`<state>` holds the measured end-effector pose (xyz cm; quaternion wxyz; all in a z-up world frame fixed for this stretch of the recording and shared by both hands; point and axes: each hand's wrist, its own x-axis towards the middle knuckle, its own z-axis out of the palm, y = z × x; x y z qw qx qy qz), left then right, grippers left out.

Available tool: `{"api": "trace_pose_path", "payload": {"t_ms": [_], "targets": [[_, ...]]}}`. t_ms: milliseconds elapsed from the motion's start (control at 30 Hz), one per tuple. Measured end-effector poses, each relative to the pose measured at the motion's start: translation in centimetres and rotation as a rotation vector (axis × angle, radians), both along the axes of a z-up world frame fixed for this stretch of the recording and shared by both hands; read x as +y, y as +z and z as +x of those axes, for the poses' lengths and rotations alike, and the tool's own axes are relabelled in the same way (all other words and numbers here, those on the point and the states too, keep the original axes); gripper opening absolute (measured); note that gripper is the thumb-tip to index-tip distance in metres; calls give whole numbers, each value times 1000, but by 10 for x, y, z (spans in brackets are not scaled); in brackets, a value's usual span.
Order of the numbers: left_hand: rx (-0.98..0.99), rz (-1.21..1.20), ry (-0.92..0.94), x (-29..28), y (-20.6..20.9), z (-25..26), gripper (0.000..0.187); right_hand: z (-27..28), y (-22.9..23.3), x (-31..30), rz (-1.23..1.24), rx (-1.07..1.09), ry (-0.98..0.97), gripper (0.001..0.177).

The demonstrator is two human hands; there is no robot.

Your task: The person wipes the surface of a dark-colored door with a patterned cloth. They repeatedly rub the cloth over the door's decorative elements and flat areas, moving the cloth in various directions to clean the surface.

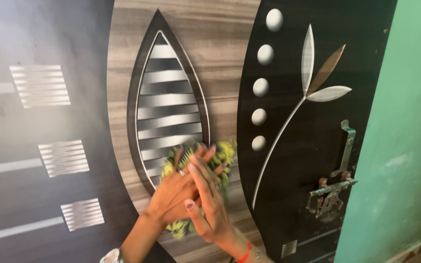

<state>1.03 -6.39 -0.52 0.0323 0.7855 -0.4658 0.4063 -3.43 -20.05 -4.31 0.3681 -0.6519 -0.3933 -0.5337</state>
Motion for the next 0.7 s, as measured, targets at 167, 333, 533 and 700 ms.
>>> {"api": "trace_pose_path", "payload": {"t_ms": [167, 333, 533, 700], "targets": [[-67, -246, -136, 9, -9, -14, 66, 19, -38, -3, 381, 260, 211, 78], [-78, -222, -83, 11, -2, -12, 66, 19, -67, 4, 75, 227, -53, 73], [-138, -517, 9, 9, -33, -12, 55, 35, -35, 16, 82, 217, -159, 75], [-150, -593, 119, -13, -46, -18, 57, 21, -11, 11, 52, 273, -242, 73]]}}
